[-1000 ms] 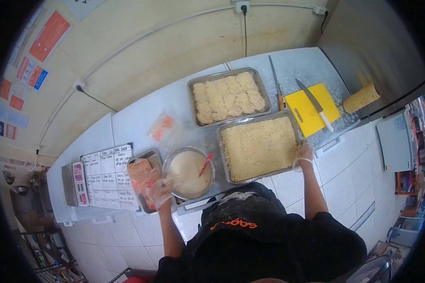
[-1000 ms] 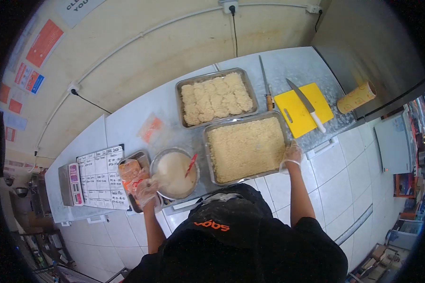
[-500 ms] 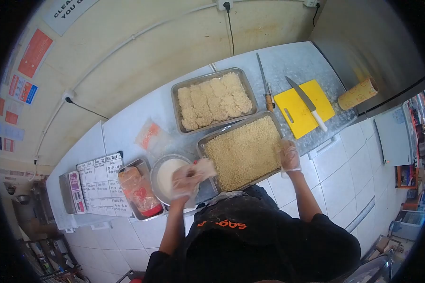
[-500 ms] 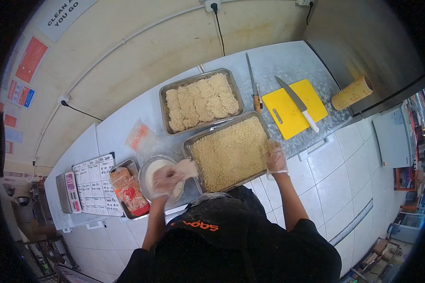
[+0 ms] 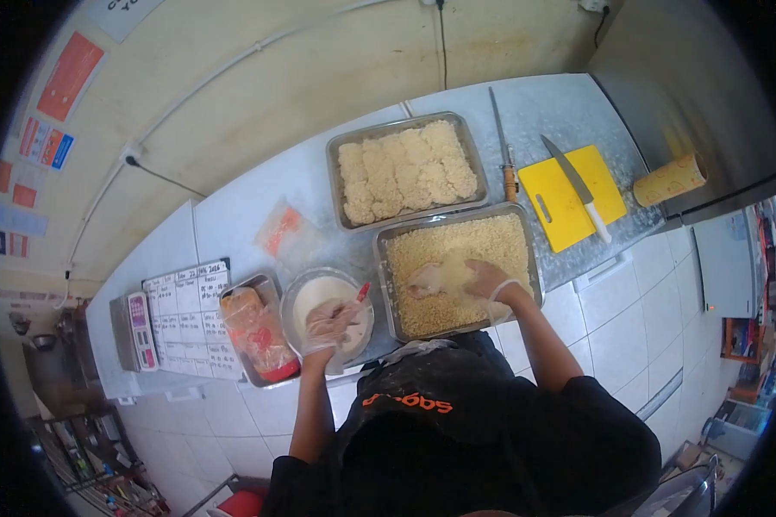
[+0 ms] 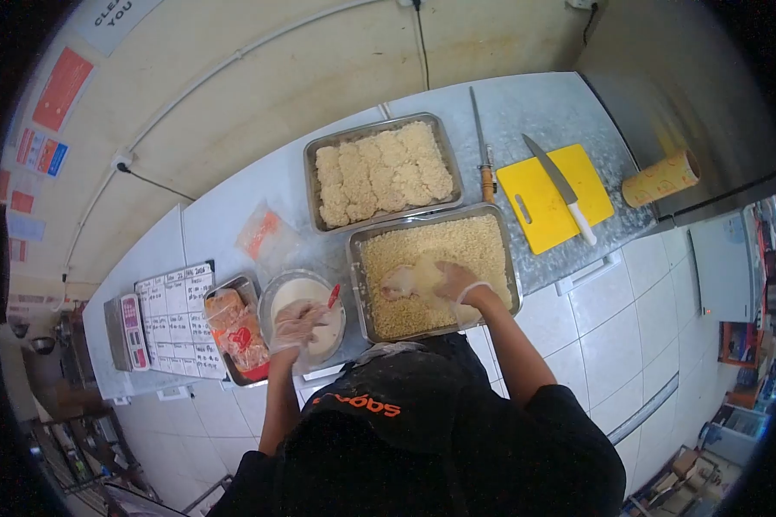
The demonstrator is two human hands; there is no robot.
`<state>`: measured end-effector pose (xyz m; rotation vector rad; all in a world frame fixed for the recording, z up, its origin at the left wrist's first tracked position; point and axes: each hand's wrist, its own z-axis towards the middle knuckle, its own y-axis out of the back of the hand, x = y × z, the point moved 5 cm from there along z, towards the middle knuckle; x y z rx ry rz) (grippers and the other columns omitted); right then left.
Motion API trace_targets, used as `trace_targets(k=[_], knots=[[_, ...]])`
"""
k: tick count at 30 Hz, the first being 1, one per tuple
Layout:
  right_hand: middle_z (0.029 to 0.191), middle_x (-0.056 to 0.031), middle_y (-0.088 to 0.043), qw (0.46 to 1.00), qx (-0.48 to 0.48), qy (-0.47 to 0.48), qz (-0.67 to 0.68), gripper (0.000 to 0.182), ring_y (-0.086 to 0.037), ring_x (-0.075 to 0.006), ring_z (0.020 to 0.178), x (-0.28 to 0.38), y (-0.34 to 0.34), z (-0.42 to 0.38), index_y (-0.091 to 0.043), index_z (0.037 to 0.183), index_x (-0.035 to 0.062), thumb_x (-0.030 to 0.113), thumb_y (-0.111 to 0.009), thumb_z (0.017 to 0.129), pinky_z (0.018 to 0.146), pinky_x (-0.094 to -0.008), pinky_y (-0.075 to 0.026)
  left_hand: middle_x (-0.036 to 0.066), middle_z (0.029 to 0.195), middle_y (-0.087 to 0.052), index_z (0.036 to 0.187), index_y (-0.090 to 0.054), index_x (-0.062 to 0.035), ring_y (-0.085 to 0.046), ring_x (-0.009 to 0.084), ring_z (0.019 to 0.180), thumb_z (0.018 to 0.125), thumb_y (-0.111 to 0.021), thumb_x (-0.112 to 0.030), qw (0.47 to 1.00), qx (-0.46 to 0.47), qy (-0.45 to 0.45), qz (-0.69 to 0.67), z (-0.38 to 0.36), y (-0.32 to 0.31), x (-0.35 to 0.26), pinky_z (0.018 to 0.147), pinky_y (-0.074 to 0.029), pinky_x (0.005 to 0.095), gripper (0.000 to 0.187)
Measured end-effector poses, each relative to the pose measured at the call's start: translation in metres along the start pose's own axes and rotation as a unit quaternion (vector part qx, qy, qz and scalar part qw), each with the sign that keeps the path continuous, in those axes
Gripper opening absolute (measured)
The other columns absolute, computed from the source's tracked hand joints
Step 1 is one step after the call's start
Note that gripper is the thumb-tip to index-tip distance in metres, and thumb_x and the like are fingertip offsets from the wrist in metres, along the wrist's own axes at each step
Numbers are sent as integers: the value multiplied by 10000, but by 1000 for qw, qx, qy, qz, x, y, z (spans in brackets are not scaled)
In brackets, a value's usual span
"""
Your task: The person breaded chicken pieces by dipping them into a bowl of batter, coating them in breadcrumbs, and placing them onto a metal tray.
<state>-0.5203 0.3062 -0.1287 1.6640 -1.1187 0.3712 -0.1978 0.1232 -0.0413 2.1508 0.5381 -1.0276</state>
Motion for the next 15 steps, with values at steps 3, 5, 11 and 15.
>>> trace_targets(k=[3, 5, 11, 15], knots=[[1177, -278, -640, 994, 87, 61, 4, 535, -607, -408, 1122, 79, 17, 6, -584, 1251, -6, 196, -679, 764, 988, -439, -459, 100, 899, -706, 1003, -730, -35, -656, 192, 711, 913, -676, -277, 997, -71, -1, 18, -19, 44, 9, 629, -519, 335, 263], [1135, -272, -650, 992, 83, 86, -42, 502, -613, -416, 1086, 77, 25, 25, -593, 1218, -14, 193, -673, 767, 974, -446, -461, 98, 906, -703, 1006, -732, -41, -653, 184, 714, 916, -669, -278, 990, -114, -4, 82, -25, 76, 37, 652, -520, 333, 261], [1117, -254, -638, 932, -131, 145, -306, 566, -603, -409, 1079, -4, 18, 60, -560, 1274, 10, 75, -662, 721, 994, -441, -469, 145, 828, -682, 851, -668, -37, -637, 328, 743, 935, -626, -284, 930, -271, 6, 248, -55, 172, 91, 681, -507, 413, 265], [1204, -253, -631, 983, -18, 137, -123, 579, -592, -414, 1129, -32, -1, 83, -561, 1283, 0, 103, -670, 724, 1014, -446, -459, 216, 915, -673, 969, -664, -48, -639, 414, 866, 895, -625, -303, 897, -302, -30, 321, -57, 215, 111, 770, -506, 474, 269]])
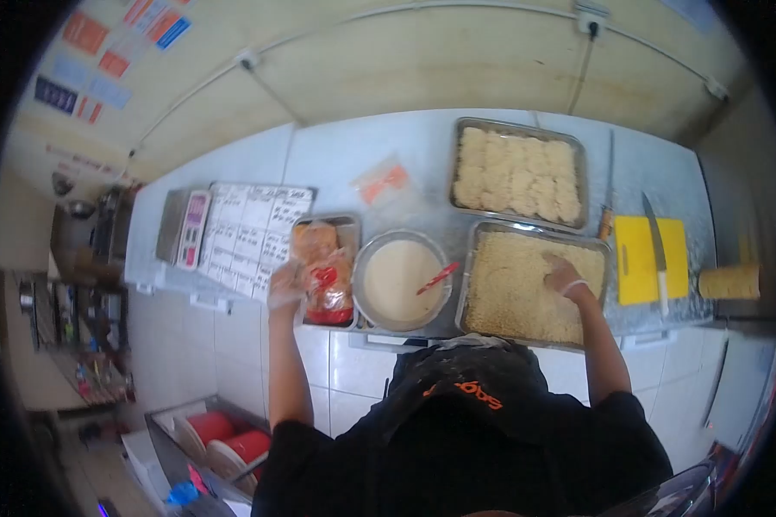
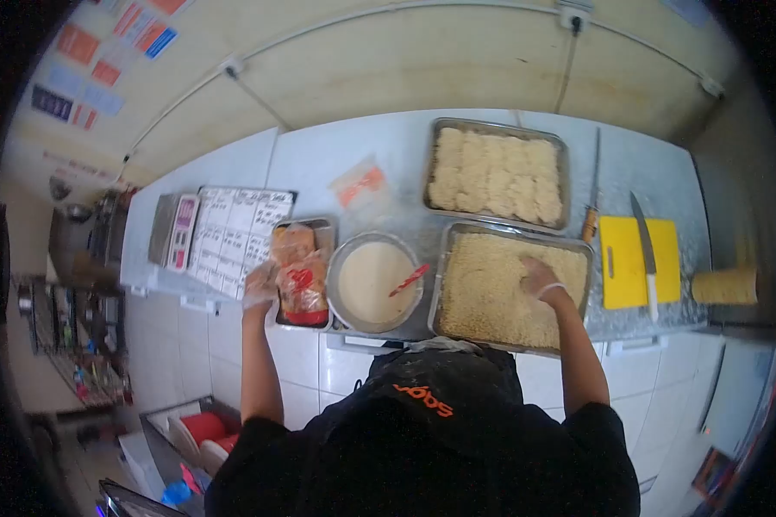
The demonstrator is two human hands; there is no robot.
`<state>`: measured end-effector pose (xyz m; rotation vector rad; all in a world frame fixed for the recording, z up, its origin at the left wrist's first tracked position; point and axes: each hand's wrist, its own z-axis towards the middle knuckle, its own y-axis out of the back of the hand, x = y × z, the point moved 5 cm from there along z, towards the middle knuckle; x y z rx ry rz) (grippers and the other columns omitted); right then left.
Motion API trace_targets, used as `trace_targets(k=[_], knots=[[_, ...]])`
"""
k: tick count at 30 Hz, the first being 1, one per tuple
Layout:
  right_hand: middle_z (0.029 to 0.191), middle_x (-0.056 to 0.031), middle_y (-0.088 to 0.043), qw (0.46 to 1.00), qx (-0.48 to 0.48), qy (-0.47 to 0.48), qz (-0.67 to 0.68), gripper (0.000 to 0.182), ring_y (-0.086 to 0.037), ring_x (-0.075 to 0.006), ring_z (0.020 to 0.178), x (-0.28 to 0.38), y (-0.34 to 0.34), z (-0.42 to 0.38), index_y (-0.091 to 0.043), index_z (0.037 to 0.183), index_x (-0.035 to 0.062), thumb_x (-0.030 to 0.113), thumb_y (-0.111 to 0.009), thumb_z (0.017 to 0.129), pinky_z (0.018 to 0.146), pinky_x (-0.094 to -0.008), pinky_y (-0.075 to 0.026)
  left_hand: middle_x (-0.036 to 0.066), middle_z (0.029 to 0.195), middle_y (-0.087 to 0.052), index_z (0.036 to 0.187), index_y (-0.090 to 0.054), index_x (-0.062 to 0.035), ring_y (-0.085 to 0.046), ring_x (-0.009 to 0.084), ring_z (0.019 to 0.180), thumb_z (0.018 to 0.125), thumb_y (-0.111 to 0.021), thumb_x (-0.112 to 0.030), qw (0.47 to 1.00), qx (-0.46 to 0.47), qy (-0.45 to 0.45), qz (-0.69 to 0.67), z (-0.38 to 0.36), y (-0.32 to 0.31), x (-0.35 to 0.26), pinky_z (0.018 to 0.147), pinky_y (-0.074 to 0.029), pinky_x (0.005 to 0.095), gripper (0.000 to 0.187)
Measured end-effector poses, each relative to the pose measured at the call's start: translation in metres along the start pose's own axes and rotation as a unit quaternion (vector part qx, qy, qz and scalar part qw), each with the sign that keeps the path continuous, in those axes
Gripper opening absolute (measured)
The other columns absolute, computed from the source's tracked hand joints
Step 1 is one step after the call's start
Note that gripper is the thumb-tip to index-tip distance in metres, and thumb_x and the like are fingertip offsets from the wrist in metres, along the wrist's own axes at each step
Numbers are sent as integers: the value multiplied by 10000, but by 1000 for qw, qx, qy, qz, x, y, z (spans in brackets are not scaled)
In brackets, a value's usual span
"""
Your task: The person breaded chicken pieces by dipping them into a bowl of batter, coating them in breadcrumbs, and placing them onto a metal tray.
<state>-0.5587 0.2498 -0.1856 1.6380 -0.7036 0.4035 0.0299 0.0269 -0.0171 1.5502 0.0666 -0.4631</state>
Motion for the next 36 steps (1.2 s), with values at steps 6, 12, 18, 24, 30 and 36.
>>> trace_targets(k=[6, 12, 18, 24, 30, 36], knots=[[1403, -215, -537, 992, 115, 42, -10, 584, -509, -365, 1301, 119, 11, -11, -509, 1395, 35, 287, -615, 878, 1091, -435, -399, 205, 1156, -661, 1135, -676, -86, -603, 393, 1110, 847, -627, -256, 969, 170, -75, 164, 30, -26, 3, 979, -479, 446, 339], [1589, -133, -301, 952, 111, 79, -273, 875, -252, -359, 1468, 153, -46, -4, -392, 1495, 109, 586, -656, 812, 1137, -602, -259, 141, 1249, -651, 1232, -670, -156, -571, 298, 1238, 907, -585, -221, 944, 21, -256, 207, 65, -124, 47, 1044, -452, 378, 342], [1562, -131, -345, 966, 56, 96, -234, 842, -288, -355, 1452, 131, -48, -12, -403, 1478, 104, 576, -655, 829, 1124, -609, -272, 125, 1287, -630, 1213, -665, -158, -596, 306, 1183, 949, -529, -277, 924, 223, -184, 251, 41, -120, 16, 1014, -467, 387, 320], [1410, -231, -509, 996, 89, -12, -25, 777, -491, -387, 1295, 92, -2, 11, -476, 1408, 44, 522, -683, 831, 1076, -456, -398, 133, 1253, -644, 1170, -676, -140, -608, 306, 1154, 942, -537, -263, 908, 276, -164, 270, 28, -133, 2, 995, -478, 390, 294], [1276, -264, -599, 928, 364, 7, -76, 873, -590, -389, 1166, 85, -24, 46, -503, 1345, -26, 482, -806, 704, 975, -446, -471, 167, 1123, -676, 1061, -697, -108, -636, 320, 1080, 791, -675, -249, 946, 302, -60, 107, 50, -148, 31, 922, -511, 404, 305], [1193, -261, -640, 941, 338, 7, -3, 785, -626, -396, 1090, 113, -21, 22, -544, 1291, -5, 360, -832, 659, 900, -458, -504, 168, 1132, -675, 1073, -686, -100, -636, 339, 1074, 744, -704, -271, 963, 255, -49, 73, 40, -122, 10, 915, -512, 412, 371]])
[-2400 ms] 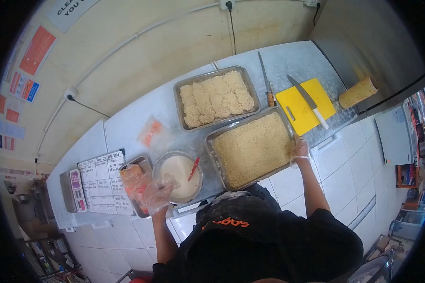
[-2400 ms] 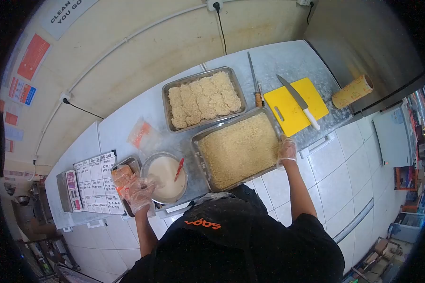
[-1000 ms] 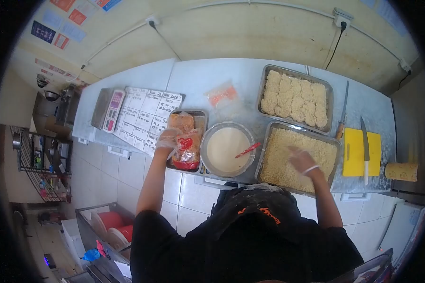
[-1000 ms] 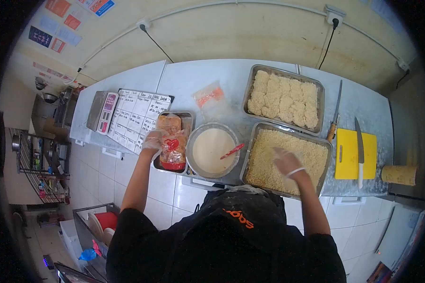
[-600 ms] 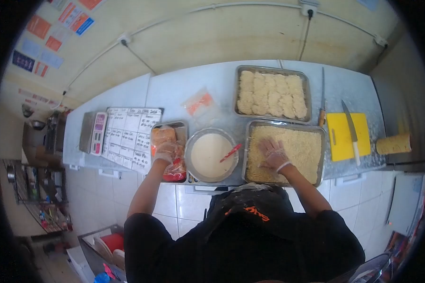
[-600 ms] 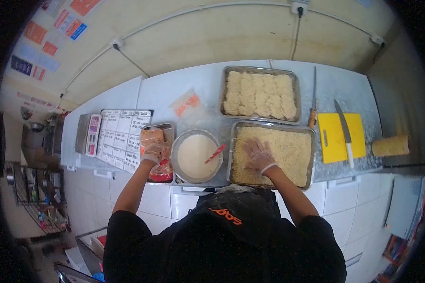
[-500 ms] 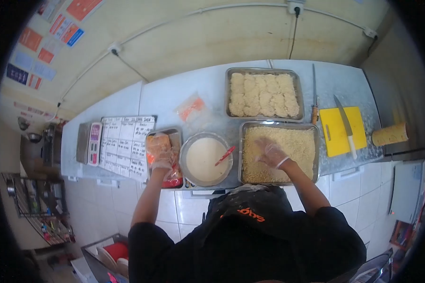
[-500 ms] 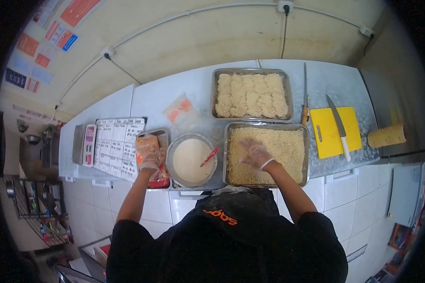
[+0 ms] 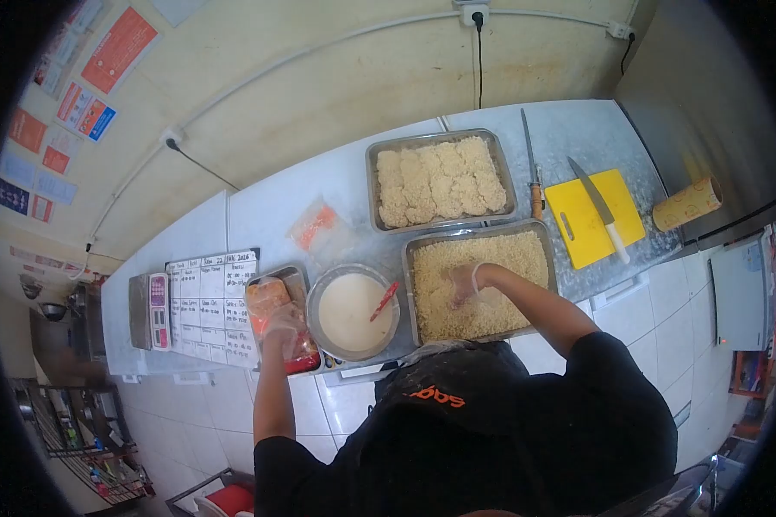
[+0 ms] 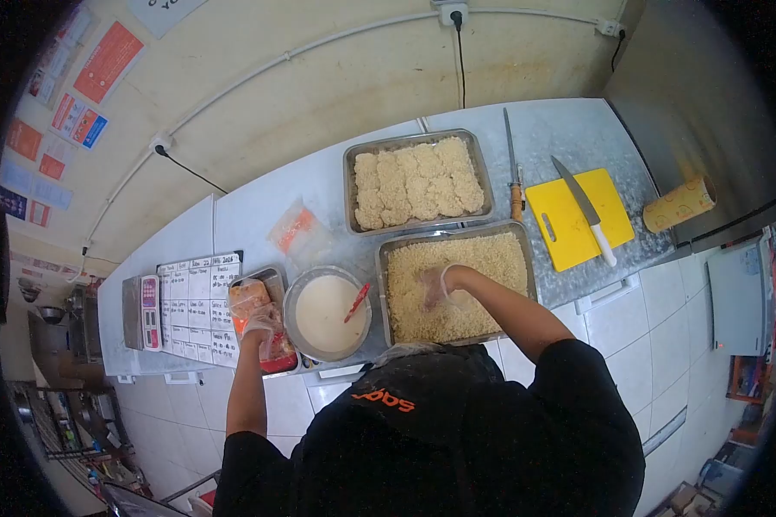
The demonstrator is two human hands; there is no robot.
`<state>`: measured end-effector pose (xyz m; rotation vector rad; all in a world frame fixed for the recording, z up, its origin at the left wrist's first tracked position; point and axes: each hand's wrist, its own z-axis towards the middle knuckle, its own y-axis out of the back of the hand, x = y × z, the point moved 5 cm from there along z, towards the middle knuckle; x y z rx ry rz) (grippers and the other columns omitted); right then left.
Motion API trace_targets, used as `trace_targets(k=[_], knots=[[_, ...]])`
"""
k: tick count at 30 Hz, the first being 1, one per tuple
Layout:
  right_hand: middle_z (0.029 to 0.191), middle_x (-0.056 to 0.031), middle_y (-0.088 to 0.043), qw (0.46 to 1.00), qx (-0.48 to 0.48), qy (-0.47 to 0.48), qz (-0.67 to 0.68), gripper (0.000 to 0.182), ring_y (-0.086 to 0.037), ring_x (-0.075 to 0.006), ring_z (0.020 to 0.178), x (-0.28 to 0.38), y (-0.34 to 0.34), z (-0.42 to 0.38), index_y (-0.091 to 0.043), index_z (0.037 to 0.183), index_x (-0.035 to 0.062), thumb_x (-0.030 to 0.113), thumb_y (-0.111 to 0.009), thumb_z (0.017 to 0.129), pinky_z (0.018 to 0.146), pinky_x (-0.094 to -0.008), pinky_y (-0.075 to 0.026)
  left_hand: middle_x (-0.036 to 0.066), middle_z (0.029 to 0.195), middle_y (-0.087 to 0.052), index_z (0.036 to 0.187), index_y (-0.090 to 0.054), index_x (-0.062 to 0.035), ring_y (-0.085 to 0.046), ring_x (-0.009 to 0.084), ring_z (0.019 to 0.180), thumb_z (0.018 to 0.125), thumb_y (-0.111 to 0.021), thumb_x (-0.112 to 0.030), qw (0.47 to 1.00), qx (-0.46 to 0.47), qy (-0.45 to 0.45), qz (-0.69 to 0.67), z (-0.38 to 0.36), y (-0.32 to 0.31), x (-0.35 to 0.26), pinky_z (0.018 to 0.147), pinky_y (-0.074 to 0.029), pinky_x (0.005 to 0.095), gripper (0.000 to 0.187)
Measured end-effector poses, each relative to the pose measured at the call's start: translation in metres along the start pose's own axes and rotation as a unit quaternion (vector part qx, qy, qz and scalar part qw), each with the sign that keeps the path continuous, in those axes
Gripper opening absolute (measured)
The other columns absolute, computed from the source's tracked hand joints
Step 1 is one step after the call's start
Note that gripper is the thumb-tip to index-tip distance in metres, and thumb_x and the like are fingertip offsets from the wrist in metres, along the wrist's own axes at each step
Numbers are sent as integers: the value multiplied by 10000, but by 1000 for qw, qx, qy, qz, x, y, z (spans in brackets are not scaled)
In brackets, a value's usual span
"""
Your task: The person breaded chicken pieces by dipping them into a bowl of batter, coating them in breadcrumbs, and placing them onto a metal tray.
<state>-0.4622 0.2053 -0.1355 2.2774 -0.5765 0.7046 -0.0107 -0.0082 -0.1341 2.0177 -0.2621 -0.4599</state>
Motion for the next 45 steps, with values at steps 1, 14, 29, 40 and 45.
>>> trace_targets(k=[1, 14, 29, 40, 45], knots=[[1165, -254, -649, 999, -37, 21, -26, 721, -631, -394, 1072, 5, 4, -11, -549, 1276, 4, 317, -810, 680, 890, -460, -506, 167, 1133, -675, 1089, -679, -103, -635, 343, 1072, 762, -694, -264, 999, -47, -10, 4, -7, 0, -3, 917, -511, 412, 364], [1257, -94, -615, 879, -330, 83, -333, 399, -594, -316, 1150, -46, -78, -111, -573, 1305, 200, 170, -521, 911, 872, -470, -474, 160, 1075, -669, 1185, -601, 10, -632, 307, 982, 972, -558, -351, 866, -322, 143, -355, -45, 8, 41, 855, -510, 392, 422], [1288, -265, -586, 906, -345, -152, 190, 663, -572, -388, 1188, -74, -24, -104, -503, 1365, 13, 254, -694, 778, 1037, -424, -432, 180, 1166, -618, 1264, -517, -21, -639, 307, 1009, 845, -682, -131, 601, -29, 7, -799, -86, 62, -123, 827, -543, 376, 464], [1587, -212, -263, 905, -348, -133, -204, 926, -284, -371, 1456, 6, -29, -6, -220, 1541, 3, 574, -562, 898, 1142, -570, -260, 151, 1235, -611, 1382, -449, -45, -628, 288, 1113, 931, -645, -136, 409, 215, -267, -846, -217, 198, -359, 824, -592, 378, 500], [1633, -164, -180, 912, -302, -156, -230, 1014, -187, -357, 1501, 8, -25, -6, -153, 1569, 32, 645, -550, 865, 1178, -594, -179, 149, 1245, -607, 1381, -449, -48, -627, 284, 1117, 941, -638, -138, 371, 254, -338, -827, -227, 207, -370, 829, -590, 382, 487]])
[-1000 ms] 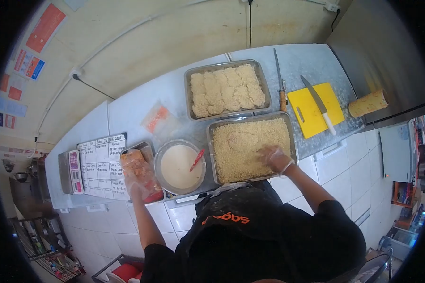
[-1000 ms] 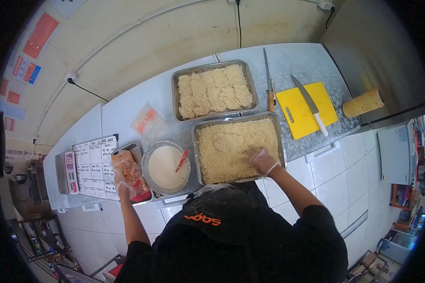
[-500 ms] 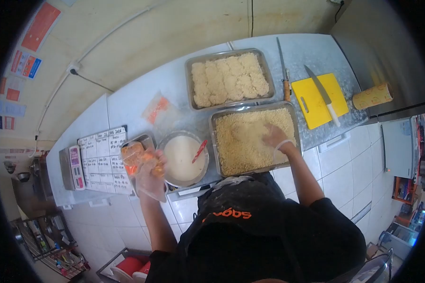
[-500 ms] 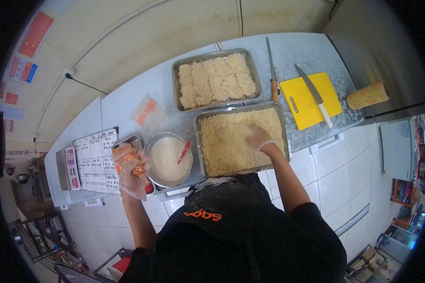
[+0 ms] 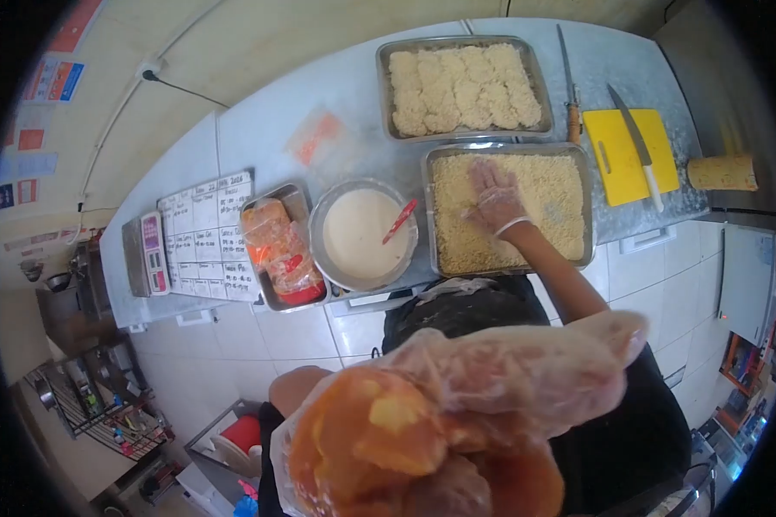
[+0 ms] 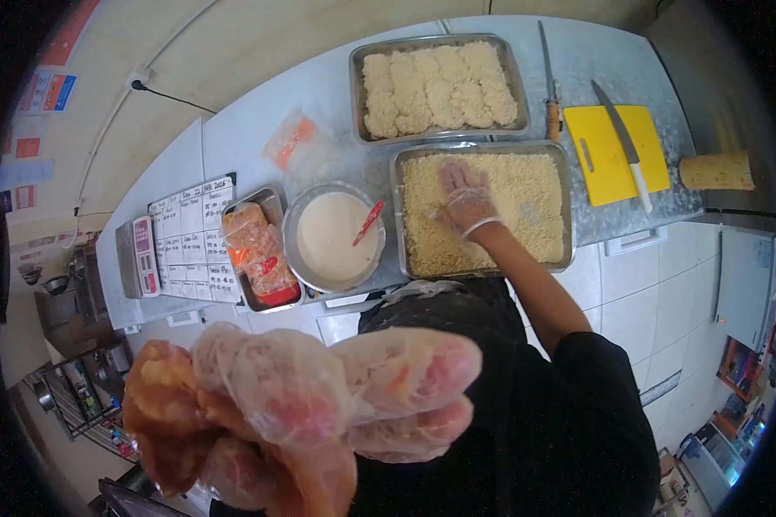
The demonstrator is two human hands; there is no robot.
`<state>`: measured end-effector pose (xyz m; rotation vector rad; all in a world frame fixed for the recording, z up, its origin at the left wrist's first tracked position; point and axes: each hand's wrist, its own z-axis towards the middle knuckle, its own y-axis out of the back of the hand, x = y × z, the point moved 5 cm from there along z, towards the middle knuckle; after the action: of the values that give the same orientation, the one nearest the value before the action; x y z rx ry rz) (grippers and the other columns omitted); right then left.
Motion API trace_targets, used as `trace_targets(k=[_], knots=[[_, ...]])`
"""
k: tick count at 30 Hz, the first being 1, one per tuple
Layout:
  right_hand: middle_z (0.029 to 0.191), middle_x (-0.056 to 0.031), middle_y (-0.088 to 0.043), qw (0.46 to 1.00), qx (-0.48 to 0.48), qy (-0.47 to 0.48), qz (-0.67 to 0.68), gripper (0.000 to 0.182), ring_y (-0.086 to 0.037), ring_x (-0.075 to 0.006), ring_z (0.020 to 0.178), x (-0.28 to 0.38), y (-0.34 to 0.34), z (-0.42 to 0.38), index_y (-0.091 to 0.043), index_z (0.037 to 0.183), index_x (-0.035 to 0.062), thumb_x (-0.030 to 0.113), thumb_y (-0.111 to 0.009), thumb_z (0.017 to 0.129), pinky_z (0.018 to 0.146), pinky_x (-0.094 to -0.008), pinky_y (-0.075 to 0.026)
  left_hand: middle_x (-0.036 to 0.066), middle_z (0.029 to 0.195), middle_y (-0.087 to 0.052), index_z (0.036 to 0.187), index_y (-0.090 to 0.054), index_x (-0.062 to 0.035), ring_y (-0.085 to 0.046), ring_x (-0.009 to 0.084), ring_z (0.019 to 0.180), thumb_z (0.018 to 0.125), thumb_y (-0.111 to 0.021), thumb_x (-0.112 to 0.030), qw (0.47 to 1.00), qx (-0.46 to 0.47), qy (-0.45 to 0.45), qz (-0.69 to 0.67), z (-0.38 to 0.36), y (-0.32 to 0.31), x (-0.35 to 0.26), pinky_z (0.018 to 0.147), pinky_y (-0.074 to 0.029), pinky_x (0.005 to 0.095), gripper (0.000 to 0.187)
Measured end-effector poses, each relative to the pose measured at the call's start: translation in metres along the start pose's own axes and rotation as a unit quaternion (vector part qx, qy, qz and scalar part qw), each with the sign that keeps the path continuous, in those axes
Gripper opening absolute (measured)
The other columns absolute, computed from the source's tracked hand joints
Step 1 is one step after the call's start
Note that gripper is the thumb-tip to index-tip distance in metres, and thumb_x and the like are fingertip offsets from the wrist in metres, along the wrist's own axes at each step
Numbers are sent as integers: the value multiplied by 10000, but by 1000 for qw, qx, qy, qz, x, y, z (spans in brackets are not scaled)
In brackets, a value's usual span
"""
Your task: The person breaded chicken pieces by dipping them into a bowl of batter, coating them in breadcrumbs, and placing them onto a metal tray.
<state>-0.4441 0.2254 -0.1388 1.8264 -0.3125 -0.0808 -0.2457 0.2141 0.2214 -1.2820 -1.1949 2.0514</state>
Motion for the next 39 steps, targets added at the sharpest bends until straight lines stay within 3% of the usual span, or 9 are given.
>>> trace_targets(k=[12, 18, 19, 22, 25, 28, 31, 34, 39], knots=[[1647, -113, -164, 1000, -1, -17, 16, 979, -165, -331, 1512, -14, 2, -10, -161, 1578, 77, 644, -538, 875, 1176, -619, -152, 146, 1270, -598, 1378, -450, -55, -624, 277, 1126, 962, -623, -141, 999, 35, -1, 8, 2, 10, 2, 843, -585, 392, 458], [1578, -178, -318, 979, -140, -12, 151, 822, -274, -339, 1473, -44, 0, -22, -343, 1514, 63, 573, -565, 908, 1169, -536, -249, 144, 1283, -593, 1376, -450, -59, -623, 273, 1130, 973, -615, -143, 988, -127, -28, 78, -31, 100, 1, 850, -582, 397, 443], [1380, -240, -542, 934, -275, 5, 227, 636, -499, -389, 1307, -60, 2, -27, -535, 1375, 42, 474, -600, 913, 1080, -457, -403, 144, 1285, -592, 1376, -451, -60, -623, 273, 1131, 975, -614, -143, 976, -188, -31, 105, -43, 130, 2, 851, -582, 397, 441], [1160, -261, -659, 907, -80, -277, 308, 484, -638, -427, 1060, -101, 2, -46, -643, 1223, 14, 378, -631, 905, 930, -435, -508, 143, 1291, -590, 1376, -451, -62, -622, 271, 1133, 981, -610, -144, 900, -382, -15, 212, -78, 228, -1, 855, -581, 400, 434], [973, -206, -713, 864, -46, -321, 385, 474, -701, -336, 862, -119, -29, -42, -672, 1141, -6, 346, -724, 829, 751, -434, -529, 128, 1289, -594, 1383, -446, -100, -623, 250, 1136, 984, -610, -128, 749, -437, 75, 492, -95, 274, -5, 815, -597, 390, 433], [993, -198, -712, 589, 56, -253, 765, 527, -692, -295, 872, -88, -20, -33, -658, 1160, -19, 350, -756, 796, 770, -418, -516, 116, 1273, -603, 1340, -501, -32, -630, 237, 1116, 1015, -577, -201, 819, -502, 23, 276, -104, 296, 8, 914, -562, 380, 374], [1109, -240, -687, 707, 83, -250, 656, 653, -681, -345, 985, -84, -42, -10, -641, 1186, -36, 440, -760, 753, 841, -416, -525, 107, 1244, -614, 1314, -504, -86, -645, 255, 1087, 997, -598, -164, 800, -563, 14, 205, -111, 312, 17, 876, -586, 400, 340], [1050, -265, -682, 856, -2, -245, 456, 595, -670, -385, 988, -74, -31, -5, -648, 1157, -13, 398, -766, 744, 832, -434, -524, 114, 1199, -631, 1281, -510, -75, -654, 268, 1068, 989, -607, -157, 783, -597, 16, 172, -121, 317, 21, 868, -591, 419, 319], [930, -280, -669, 943, -45, -163, 285, 491, -650, -424, 931, -54, 69, -38, -651, 1152, 36, 278, -742, 734, 814, -479, -511, 131, 1213, -618, 1315, -510, -38, -653, 269, 1069, 989, -615, -183, 819, -554, 16, 146, -121, 293, 12, 874, -592, 412, 372]])
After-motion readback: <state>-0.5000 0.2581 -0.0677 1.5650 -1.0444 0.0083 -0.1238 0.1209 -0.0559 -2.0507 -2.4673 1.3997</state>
